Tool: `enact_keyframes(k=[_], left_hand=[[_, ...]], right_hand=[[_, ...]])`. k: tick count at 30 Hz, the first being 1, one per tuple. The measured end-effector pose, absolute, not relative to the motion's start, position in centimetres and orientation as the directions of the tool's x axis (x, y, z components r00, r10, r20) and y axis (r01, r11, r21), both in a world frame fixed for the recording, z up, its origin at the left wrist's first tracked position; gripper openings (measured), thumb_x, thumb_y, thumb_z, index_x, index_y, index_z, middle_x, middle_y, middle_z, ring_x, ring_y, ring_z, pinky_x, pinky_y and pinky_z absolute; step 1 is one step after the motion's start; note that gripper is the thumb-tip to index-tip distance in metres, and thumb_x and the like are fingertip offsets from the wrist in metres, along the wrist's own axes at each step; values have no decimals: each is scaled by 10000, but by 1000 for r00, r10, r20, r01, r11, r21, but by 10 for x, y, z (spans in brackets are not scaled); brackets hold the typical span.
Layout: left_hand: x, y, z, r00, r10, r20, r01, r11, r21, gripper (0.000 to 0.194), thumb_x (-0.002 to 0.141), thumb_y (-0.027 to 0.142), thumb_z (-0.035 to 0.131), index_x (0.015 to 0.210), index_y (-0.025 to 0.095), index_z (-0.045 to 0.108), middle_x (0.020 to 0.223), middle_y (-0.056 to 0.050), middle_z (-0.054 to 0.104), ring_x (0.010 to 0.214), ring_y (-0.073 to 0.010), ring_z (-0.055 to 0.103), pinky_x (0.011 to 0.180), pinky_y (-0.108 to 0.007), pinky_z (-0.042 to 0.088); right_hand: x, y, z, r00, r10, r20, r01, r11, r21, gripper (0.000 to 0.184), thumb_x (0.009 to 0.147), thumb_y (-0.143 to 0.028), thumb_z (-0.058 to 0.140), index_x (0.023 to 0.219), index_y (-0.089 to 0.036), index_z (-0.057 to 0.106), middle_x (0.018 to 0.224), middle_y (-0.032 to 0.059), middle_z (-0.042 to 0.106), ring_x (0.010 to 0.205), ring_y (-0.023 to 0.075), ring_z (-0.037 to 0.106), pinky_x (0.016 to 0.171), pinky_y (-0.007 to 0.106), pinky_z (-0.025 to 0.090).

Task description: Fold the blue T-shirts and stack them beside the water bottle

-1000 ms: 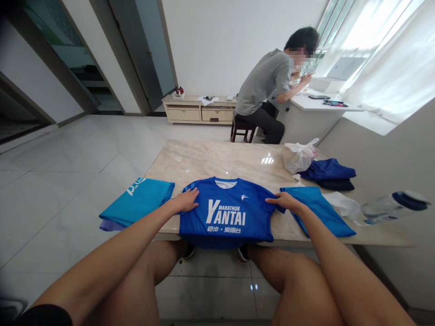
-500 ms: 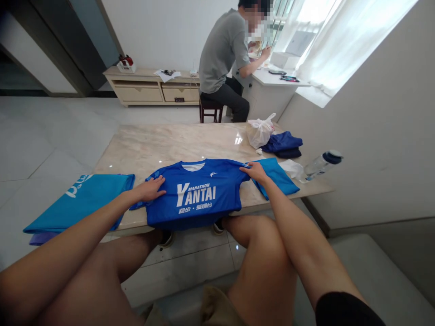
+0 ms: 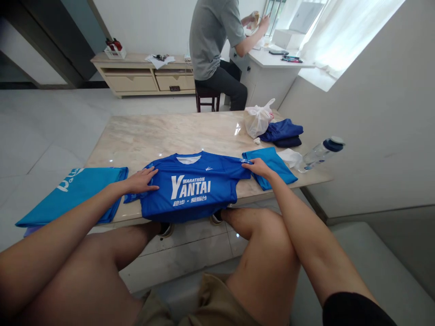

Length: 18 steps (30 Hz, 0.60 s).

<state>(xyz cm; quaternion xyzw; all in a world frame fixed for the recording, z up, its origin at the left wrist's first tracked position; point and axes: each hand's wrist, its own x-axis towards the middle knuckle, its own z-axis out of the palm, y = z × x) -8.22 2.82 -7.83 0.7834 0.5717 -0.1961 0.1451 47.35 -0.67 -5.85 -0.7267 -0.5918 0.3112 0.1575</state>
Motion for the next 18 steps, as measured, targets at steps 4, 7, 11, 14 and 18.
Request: enact_keyframes(k=[4, 7, 11, 14, 18], left_hand=[[-81, 22, -69, 286, 801, -526, 945, -328, 15, 1068, 915, 612, 691, 1804, 235, 233, 1878, -143, 44, 1747, -403, 86, 1388, -517, 207], [-79, 16, -68, 297, 753, -587, 943, -328, 57, 1161, 881, 623, 719, 1815, 223, 158, 1875, -152, 6, 1744, -416, 67, 1387, -514, 209], [-80, 16, -73, 306, 761, -573, 941, -331, 63, 1265, 845, 652, 749, 1817, 177, 94, 1876, -186, 1, 1749, -401, 71, 1387, -490, 204], [-83, 20, -73, 291, 810, -509, 950, -307, 54, 1288, 832, 662, 768, 1813, 151, 109, 1876, -214, 90, 1732, -404, 174, 1369, -458, 254], [-96, 24, -71, 259, 861, -438, 964, -257, 66, 1237, 854, 695, 743, 1800, 142, 167, 1858, -224, 194, 1705, -413, 248, 1343, -443, 303]], right_hand=[[465, -2, -51, 192, 976, -102, 786, -216, -580, 424, 910, -556, 765, 746, -199, 604, 769, 36, 686, 763, 185, 619, 660, 264, 449], [450, 1, -41, 264, 949, -172, 842, -314, -438, 302, 912, -448, 797, 805, -192, 678, 693, 55, 698, 698, 221, 678, 649, 282, 503], [424, 2, -24, 262, 913, -312, 854, -370, -367, 218, 950, -356, 782, 861, -165, 726, 543, 30, 641, 494, 207, 651, 544, 282, 513], [399, 4, -11, 265, 921, -285, 869, -356, -344, 196, 982, -292, 764, 862, -144, 719, 508, 30, 621, 460, 201, 651, 503, 263, 510], [354, 6, 0, 134, 902, -410, 740, -366, -564, 222, 1022, -316, 760, 924, -122, 713, 602, 84, 711, 567, 221, 731, 517, 257, 585]])
